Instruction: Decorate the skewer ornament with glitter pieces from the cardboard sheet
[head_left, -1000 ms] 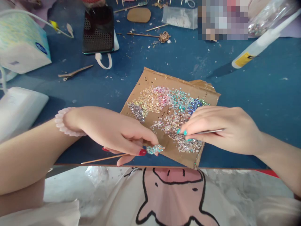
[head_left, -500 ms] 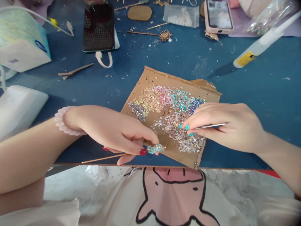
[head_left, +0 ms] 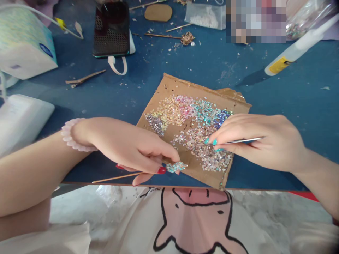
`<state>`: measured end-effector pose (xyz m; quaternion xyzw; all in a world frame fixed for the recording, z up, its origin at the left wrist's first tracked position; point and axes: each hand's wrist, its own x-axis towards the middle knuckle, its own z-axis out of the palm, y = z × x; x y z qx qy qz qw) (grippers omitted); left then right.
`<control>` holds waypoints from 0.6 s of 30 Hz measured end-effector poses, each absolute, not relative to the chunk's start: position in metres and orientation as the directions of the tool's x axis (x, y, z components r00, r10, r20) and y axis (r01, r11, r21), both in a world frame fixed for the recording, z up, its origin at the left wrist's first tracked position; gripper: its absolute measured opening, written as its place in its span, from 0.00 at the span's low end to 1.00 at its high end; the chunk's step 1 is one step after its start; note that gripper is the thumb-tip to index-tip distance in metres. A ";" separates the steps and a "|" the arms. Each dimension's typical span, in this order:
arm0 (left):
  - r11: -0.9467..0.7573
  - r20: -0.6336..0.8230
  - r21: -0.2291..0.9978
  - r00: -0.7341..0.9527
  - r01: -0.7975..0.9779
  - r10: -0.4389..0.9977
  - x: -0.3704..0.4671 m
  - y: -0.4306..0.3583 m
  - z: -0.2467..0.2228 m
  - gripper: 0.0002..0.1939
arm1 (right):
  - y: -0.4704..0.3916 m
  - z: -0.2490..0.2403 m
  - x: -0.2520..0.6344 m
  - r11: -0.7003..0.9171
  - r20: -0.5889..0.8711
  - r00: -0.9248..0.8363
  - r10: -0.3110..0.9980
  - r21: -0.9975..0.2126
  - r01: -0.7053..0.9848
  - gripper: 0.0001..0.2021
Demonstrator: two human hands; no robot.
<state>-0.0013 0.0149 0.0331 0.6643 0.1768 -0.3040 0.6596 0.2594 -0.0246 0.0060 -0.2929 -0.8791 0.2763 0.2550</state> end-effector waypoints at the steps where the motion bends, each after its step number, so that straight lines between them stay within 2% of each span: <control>1: -0.065 -0.635 0.770 0.754 0.634 -0.167 -0.001 0.015 0.033 0.07 | -0.025 0.006 0.260 0.674 0.284 -0.698 0.657 -0.635 0.377 0.04; 18: -0.037 -0.671 0.737 0.724 0.674 -0.161 -0.001 0.015 0.034 0.09 | -0.025 0.005 0.260 0.687 0.316 -0.665 0.676 -0.596 0.415 0.04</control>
